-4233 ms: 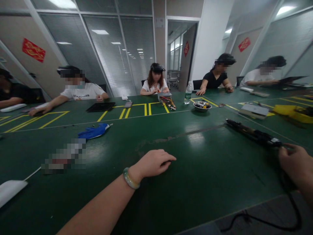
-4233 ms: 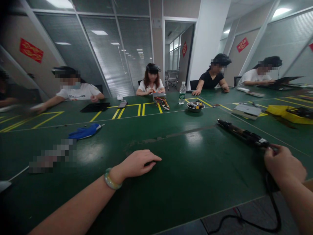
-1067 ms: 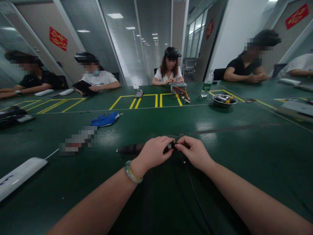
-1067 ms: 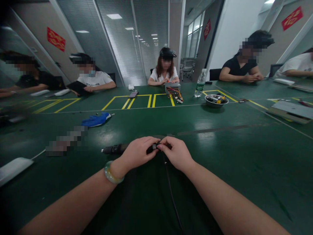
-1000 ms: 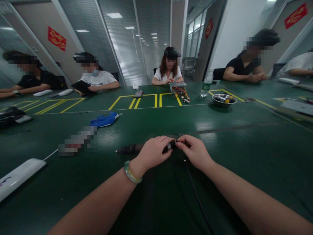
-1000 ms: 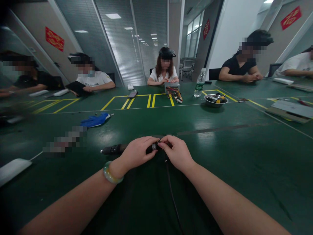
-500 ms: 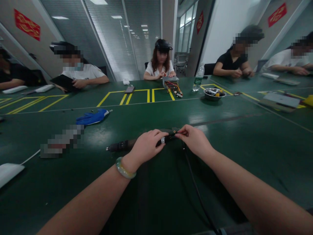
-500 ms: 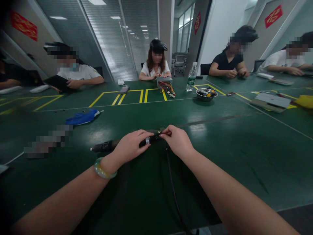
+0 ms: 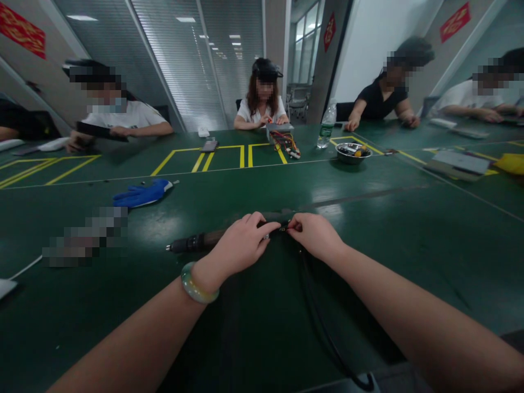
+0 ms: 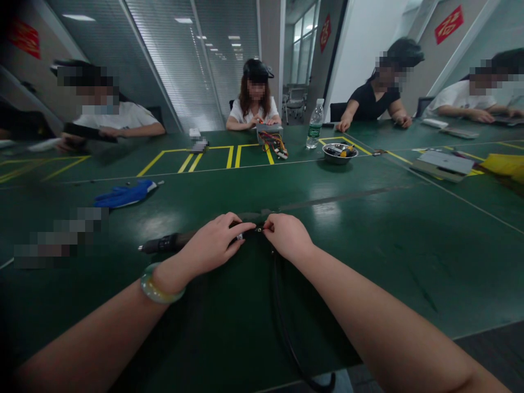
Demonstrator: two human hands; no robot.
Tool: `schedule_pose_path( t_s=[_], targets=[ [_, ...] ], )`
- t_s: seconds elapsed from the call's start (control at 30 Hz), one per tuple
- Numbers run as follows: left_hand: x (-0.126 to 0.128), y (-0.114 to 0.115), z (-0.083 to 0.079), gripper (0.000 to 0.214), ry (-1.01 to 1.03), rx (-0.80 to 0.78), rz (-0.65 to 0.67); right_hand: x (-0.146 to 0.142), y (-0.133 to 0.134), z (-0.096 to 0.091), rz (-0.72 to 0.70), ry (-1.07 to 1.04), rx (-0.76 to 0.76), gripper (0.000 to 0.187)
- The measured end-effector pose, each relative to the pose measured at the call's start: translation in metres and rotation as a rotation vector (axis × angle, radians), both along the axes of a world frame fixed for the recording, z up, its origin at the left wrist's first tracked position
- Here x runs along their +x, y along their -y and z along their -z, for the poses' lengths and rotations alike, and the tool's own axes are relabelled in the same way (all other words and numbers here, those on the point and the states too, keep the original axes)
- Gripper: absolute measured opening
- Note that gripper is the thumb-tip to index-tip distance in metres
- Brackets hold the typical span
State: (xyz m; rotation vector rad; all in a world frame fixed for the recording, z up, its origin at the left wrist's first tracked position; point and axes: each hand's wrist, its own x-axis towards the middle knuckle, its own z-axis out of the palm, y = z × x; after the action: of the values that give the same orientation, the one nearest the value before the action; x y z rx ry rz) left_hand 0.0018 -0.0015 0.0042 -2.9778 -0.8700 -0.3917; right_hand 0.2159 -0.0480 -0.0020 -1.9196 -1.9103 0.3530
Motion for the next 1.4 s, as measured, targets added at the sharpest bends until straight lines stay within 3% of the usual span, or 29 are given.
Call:
schedule_pose_path(
  t_s=[0.33,0.6,1.13,1.4],
  targets=[
    [0.002,0.003,0.005,0.045,0.006,0.008,-0.033,-0.001,0.001,-0.001,-0.003,-0.049,-0.005,0.008],
    [-0.005,-0.004,-0.001,0.041,-0.005,-0.074,0.031,-0.003,-0.001,0.002,-0.050,-0.219,-0.055,0.009],
    [-0.011,-0.006,-0.005,0.040,-0.046,-0.125,0.054,-0.001,0.003,-0.002,-0.047,-0.051,-0.005,0.006],
    [-0.010,-0.004,-0.005,0.039,-0.051,-0.126,0.044,-0.005,0.003,-0.001,-0.092,-0.142,-0.027,0.010]
  ],
)
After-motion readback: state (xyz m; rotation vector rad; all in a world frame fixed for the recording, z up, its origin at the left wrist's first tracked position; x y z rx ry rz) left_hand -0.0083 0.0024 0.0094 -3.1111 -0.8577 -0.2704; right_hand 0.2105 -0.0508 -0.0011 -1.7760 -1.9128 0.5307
